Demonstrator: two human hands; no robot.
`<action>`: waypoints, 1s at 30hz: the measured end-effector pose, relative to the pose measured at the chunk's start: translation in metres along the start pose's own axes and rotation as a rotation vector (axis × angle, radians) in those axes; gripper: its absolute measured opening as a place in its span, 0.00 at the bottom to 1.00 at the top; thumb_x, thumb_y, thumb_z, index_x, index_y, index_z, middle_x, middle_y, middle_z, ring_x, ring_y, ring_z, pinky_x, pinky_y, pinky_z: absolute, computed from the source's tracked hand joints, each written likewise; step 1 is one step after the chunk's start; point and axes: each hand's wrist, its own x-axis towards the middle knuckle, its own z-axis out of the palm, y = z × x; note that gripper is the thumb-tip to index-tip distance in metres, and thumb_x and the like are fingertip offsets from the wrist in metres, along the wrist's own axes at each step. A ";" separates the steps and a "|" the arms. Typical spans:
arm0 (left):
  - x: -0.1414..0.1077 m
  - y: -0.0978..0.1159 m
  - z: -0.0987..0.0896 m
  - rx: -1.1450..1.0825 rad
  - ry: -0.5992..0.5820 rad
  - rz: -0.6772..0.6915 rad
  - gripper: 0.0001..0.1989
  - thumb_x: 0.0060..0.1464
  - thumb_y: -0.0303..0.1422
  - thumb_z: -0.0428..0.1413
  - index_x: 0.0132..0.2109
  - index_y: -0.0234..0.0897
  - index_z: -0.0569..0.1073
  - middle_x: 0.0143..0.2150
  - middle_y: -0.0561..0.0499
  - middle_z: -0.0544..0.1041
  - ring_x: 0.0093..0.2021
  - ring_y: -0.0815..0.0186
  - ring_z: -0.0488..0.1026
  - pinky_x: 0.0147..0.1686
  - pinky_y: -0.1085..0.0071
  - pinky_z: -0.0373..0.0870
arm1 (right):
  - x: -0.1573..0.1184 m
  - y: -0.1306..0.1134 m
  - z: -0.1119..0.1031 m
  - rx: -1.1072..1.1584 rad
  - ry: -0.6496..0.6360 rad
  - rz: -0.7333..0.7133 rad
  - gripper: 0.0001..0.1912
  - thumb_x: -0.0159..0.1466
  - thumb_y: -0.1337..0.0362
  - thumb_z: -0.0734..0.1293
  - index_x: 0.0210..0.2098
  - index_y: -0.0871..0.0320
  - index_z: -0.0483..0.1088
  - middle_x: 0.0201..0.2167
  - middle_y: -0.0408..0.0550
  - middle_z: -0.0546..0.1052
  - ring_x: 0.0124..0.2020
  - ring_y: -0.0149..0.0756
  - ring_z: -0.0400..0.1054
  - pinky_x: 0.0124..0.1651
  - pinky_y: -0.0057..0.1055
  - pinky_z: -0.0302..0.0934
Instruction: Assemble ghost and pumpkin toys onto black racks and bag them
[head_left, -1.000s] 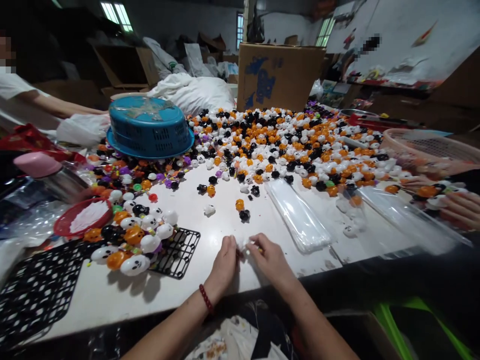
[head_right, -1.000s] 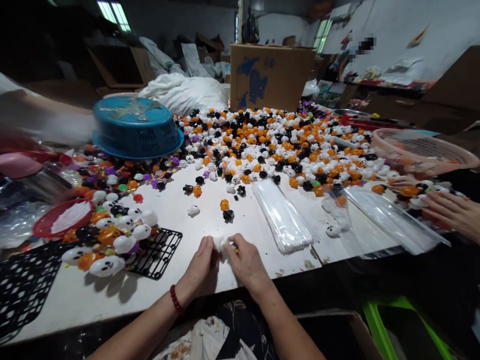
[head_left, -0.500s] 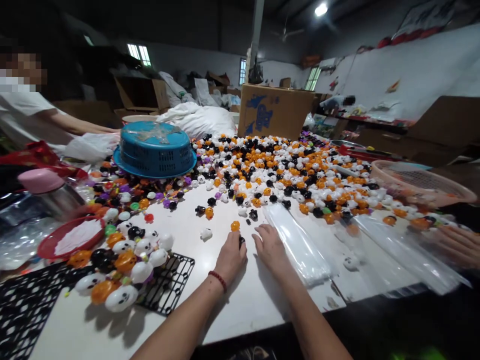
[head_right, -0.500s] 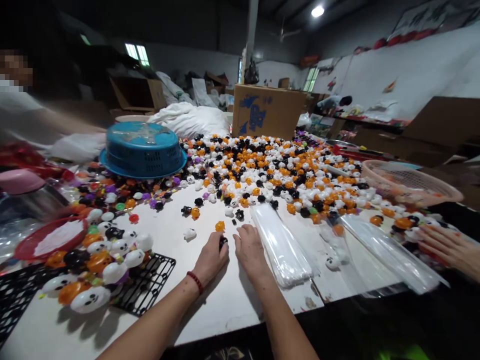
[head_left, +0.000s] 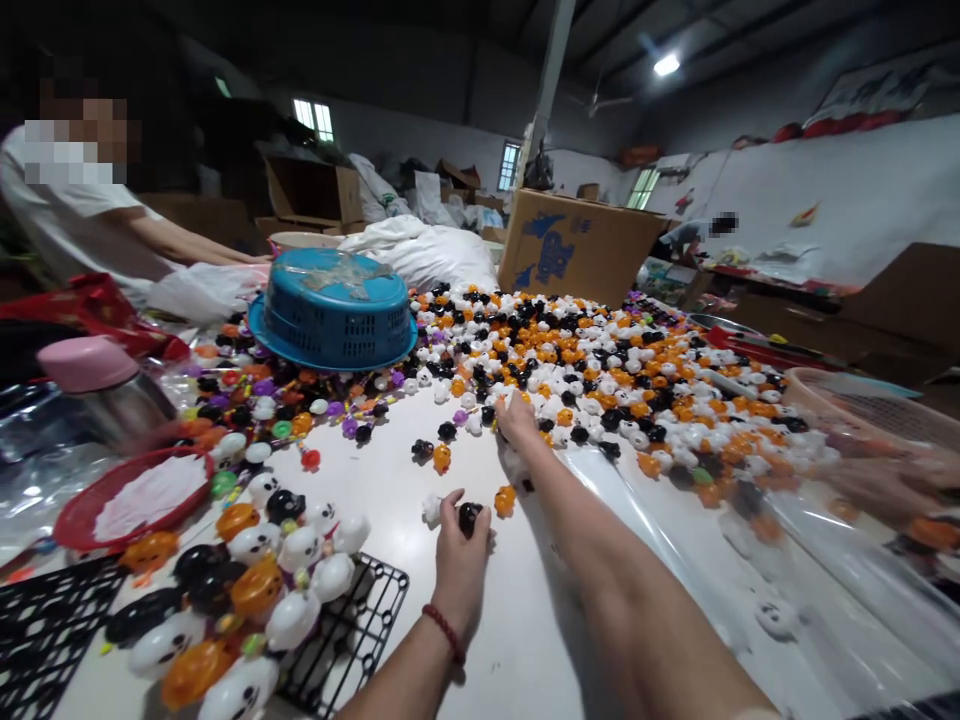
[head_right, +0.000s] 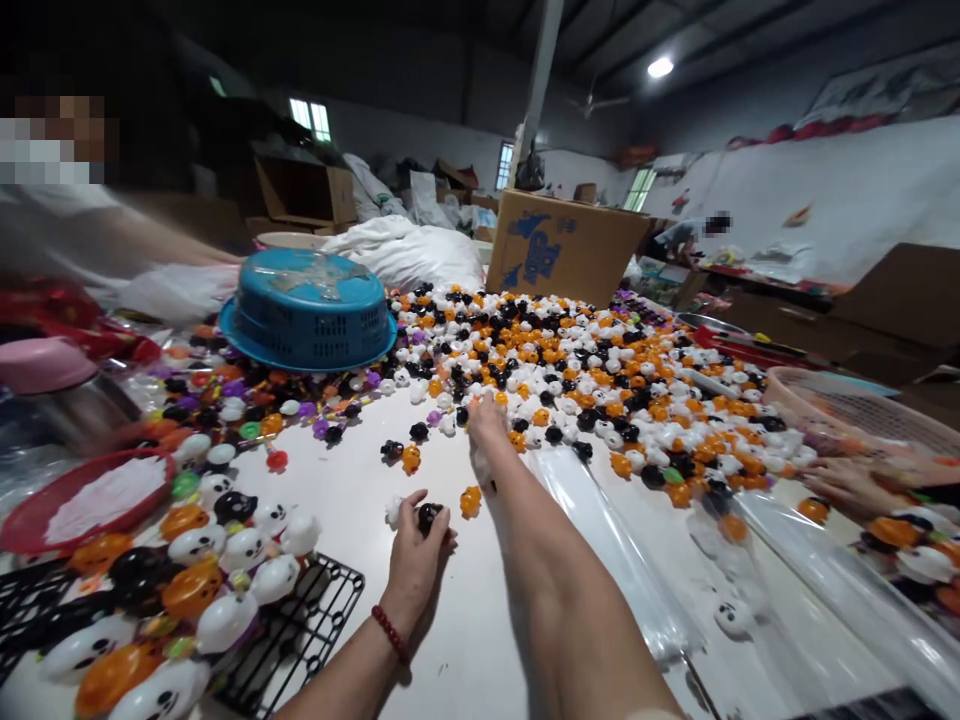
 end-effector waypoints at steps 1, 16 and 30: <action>0.001 0.000 0.000 -0.040 -0.015 -0.018 0.25 0.54 0.48 0.57 0.54 0.41 0.64 0.27 0.56 0.72 0.25 0.68 0.71 0.25 0.73 0.67 | 0.006 -0.003 0.004 -0.002 -0.007 -0.006 0.23 0.69 0.58 0.59 0.56 0.68 0.66 0.46 0.64 0.75 0.50 0.46 0.67 0.49 0.36 0.60; -0.004 0.029 0.002 -0.528 -0.078 -0.158 0.22 0.57 0.54 0.52 0.37 0.39 0.63 0.24 0.57 0.70 0.17 0.77 0.60 0.17 0.80 0.54 | -0.182 0.039 -0.049 0.627 -0.284 -0.245 0.21 0.66 0.56 0.65 0.56 0.54 0.72 0.50 0.51 0.76 0.47 0.38 0.72 0.50 0.38 0.68; -0.017 0.026 0.007 -0.286 -0.338 0.003 0.22 0.58 0.55 0.51 0.35 0.41 0.60 0.20 0.61 0.62 0.16 0.75 0.59 0.17 0.78 0.55 | -0.229 0.055 -0.062 0.350 -0.004 -0.472 0.17 0.70 0.64 0.60 0.57 0.54 0.69 0.45 0.54 0.76 0.46 0.41 0.72 0.50 0.40 0.70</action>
